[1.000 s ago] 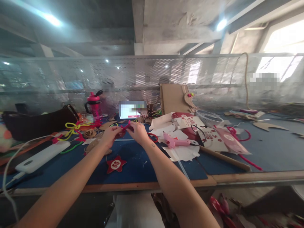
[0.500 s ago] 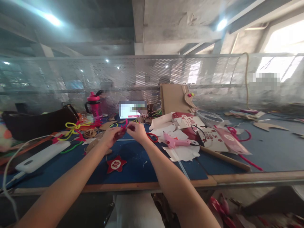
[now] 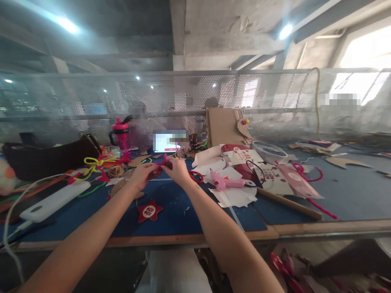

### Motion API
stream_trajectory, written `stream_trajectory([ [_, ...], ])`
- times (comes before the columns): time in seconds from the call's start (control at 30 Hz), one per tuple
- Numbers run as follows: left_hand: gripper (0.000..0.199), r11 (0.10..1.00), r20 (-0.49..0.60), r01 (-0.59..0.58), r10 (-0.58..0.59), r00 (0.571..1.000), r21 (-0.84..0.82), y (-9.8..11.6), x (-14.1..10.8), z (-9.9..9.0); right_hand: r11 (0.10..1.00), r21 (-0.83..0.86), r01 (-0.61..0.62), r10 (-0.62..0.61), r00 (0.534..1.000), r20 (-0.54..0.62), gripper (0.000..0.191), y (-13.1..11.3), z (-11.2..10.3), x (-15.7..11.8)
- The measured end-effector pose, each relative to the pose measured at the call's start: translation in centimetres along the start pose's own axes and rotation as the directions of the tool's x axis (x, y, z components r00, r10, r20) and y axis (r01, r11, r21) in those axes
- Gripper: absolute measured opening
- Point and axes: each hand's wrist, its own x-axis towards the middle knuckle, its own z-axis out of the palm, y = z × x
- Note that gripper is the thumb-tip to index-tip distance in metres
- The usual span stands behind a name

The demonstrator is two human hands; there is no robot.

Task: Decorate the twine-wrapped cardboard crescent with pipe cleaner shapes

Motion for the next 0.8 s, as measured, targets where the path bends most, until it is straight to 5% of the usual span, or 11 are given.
stream_trajectory([
  [0.37, 0.024, 0.984, -0.008, -0.169, 0.169, 0.986, 0.061, -0.42, -0.09, 0.29, 0.984, -0.116, 0.136, -0.140, 0.990, -0.031, 0.010, -0.37, -0.45, -0.09],
  [0.8, 0.024, 0.996, 0.030, -0.046, 0.049, 0.998, -0.075, 0.51, -0.67, 0.66, 0.924, -0.327, 0.200, -0.207, 0.978, 0.012, 0.016, -0.34, -0.64, -0.17],
])
